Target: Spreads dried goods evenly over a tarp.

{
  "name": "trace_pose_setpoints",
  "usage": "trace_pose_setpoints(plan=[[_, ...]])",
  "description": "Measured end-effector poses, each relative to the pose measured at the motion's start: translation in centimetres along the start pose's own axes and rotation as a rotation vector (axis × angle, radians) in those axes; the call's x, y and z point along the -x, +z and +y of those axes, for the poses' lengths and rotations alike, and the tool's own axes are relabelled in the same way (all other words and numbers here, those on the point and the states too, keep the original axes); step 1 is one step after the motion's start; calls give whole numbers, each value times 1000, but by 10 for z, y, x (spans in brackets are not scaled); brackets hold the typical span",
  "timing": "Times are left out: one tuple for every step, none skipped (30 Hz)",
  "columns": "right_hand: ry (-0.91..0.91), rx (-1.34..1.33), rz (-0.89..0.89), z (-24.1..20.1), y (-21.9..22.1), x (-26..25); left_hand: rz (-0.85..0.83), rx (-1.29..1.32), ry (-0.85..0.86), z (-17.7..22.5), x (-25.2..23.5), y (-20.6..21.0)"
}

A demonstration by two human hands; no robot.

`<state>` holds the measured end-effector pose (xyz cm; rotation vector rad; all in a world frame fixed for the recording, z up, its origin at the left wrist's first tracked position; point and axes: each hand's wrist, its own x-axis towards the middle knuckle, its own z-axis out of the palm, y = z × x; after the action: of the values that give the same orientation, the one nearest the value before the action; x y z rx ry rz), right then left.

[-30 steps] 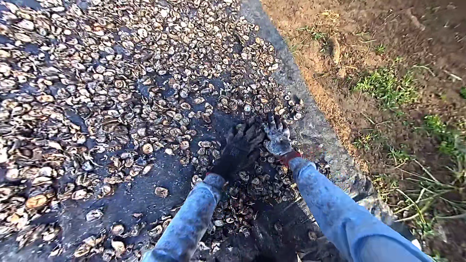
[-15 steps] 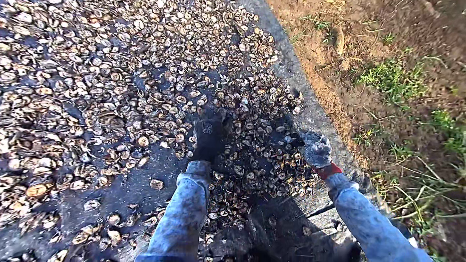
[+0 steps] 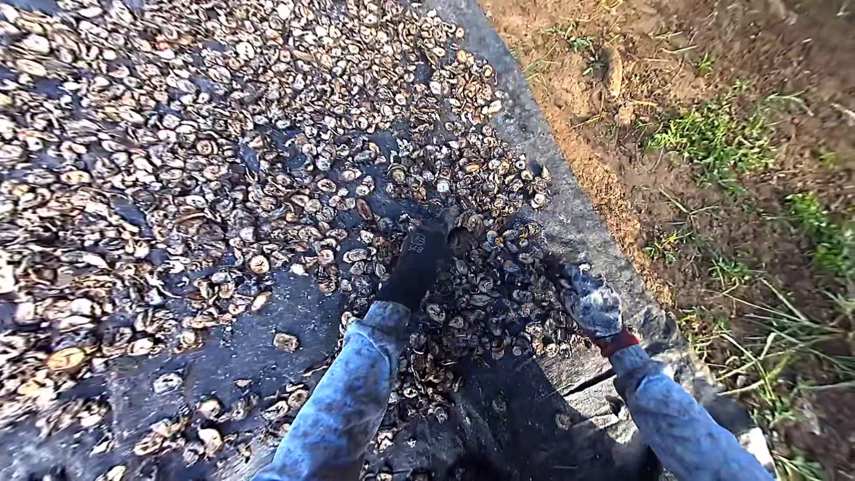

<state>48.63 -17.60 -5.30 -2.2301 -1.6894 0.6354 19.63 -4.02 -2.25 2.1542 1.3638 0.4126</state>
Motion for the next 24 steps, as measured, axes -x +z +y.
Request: trace_pose_setpoints(plan=[[36, -45, 10, -5, -8, -6, 66, -66, 11, -2, -3, -5], [29, -73, 27, -12, -15, -10, 111, -161, 0, -5, -4, -12], [10, -61, 21, -20, -20, -15, 132, -261, -25, -8, -2, -19], [-40, -13, 15, -29, -20, -24, 121, -342, -71, -14, 4, -26], [-91, 45, -26, -39, -16, -31, 64, -382, -144, -24, 9, -28], [-148, 91, -53, -49, -6, -37, -8, -413, -236, -32, 16, -27], [-213, 113, -84, -59, 9, -40, -49, -432, -292, -41, 22, -20], [-286, 142, -111, -69, 27, -42, -43, -424, -291, -48, 29, -12], [-333, 173, -173, -82, 42, -44, -30, -362, -275, -51, 34, -6], [-365, 192, -226, -95, 54, -43, -14, -281, -256, -53, 36, -4], [-387, 164, -257, -103, 64, -37, -9, -207, -273, -51, 39, -5], [-401, 148, -257, -103, 75, -32, 3, -130, -311, -45, 44, -11], [-407, 134, -235, -99, 80, -28, 47, -61, -341, -38, 46, -20], [-406, 120, -198, -92, 79, -27, 107, -1, -334, -32, 48, -28], [-382, 100, -168, -87, 74, -28, 159, 52, -298, -28, 49, -36], [-331, 75, -171, -85, 65, -32, 207, 94, -263, -24, 51, -42], [-290, 32, -161, -81, 57, -38, 254, 111, -223, -23, 50, -45], [-269, -6, -131, -78, 48, -46, 291, 110, -188, -23, 48, -44], [-265, -31, -96, -78, 38, -55, 326, 75, -158, -24, 44, -39], [-258, -34, -97, -83, 28, -65, 320, 11, -147, -23, 40, -32], [-259, -1, -103, -93, 18, -79, 257, -76, -163, -22, 37, -23], [-269, 62, -86, -104, 15, -100, 171, -175, -183, -21, 35, -10], [-278, 134, -78, -114, 15, -121, 43, -251, -216, -18, 35, 7], [-266, 198, -92, -123, 18, -140, -112, -308, -259, -11, 39, 21]])
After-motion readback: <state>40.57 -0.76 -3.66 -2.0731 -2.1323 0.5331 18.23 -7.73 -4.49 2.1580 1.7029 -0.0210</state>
